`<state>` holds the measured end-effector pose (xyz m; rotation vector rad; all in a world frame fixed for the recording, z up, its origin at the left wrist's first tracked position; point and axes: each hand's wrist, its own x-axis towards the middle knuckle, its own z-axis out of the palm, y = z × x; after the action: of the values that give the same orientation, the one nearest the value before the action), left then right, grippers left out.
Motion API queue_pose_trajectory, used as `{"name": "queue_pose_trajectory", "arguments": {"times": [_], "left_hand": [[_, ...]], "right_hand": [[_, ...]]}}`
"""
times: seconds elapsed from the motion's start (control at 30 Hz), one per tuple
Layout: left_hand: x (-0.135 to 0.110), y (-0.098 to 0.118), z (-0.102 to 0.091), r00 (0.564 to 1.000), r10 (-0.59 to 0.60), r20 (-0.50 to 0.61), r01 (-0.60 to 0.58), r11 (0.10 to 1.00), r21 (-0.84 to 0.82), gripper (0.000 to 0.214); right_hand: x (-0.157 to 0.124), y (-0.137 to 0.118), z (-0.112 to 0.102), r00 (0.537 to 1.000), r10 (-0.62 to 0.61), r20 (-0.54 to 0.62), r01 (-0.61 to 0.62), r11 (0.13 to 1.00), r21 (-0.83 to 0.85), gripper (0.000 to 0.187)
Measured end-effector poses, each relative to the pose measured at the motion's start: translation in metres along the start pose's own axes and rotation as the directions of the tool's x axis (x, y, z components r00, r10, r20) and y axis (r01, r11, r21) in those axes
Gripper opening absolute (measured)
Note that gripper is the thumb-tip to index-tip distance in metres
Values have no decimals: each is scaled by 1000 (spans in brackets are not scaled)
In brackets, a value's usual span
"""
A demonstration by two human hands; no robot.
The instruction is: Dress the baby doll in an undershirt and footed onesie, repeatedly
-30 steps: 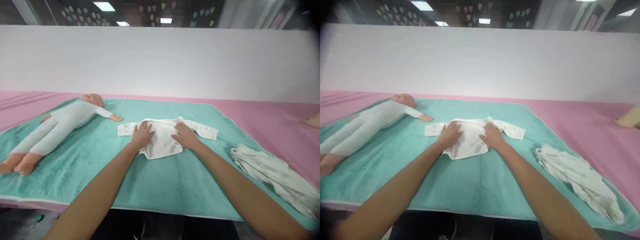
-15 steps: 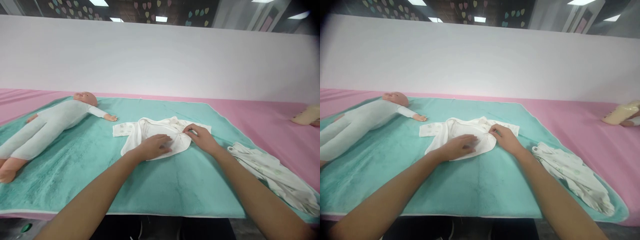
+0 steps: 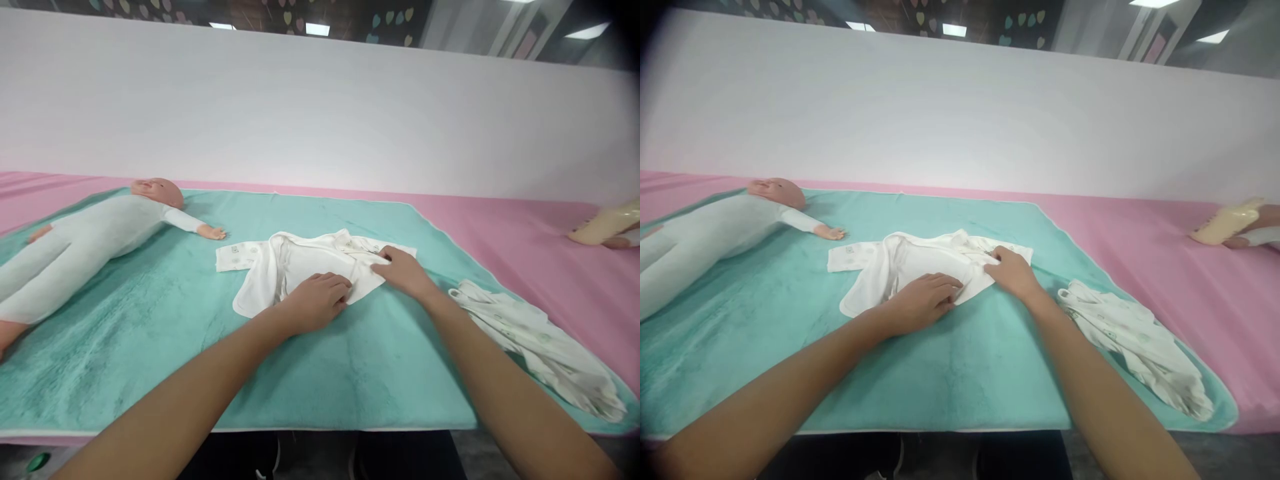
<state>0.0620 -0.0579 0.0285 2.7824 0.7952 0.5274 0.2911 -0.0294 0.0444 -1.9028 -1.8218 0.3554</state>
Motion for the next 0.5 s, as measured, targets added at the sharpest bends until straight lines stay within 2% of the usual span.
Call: {"name": "queue_pose_trajectory", "arguments": {"times": [0.1, 0.17, 0.23, 0.3, 0.33, 0.37, 0.43, 0.5], "left_hand": [[-3, 9, -8, 1000, -12, 9, 14, 980, -196, 6], [-4, 12, -12, 996, -66, 53, 78, 958, -275, 8], [-4, 13, -14, 987, -112, 111, 144, 930, -338, 14], [-4, 12, -14, 980, -147, 134, 189, 900, -392, 22], [-3, 11, -14, 978, -166, 130, 206, 888, -412, 27], [-3, 10, -14, 975, -189, 117, 221, 880, -421, 30], [-2, 6, -12, 967, -242, 76, 252, 879, -404, 34], [-1, 1, -10, 951, -308, 26, 296, 884, -363, 33]], "right_hand": [[-6, -4, -11, 987, -18, -163, 58, 968, 244, 11], [-12, -10, -15, 983, -100, -154, 155, 902, 403, 10], [-18, -18, -17, 963, -268, 30, 218, 840, 497, 11], [-20, -22, -15, 884, -401, 239, 229, 819, 526, 19], [-18, -22, -13, 867, -415, 275, 236, 828, 508, 24], [-15, -18, -11, 887, -389, 250, 244, 853, 461, 29], [-5, -2, -6, 966, -250, 73, 222, 937, 268, 32], [9, 22, -2, 992, -87, -91, 89, 996, 17, 36]]}}
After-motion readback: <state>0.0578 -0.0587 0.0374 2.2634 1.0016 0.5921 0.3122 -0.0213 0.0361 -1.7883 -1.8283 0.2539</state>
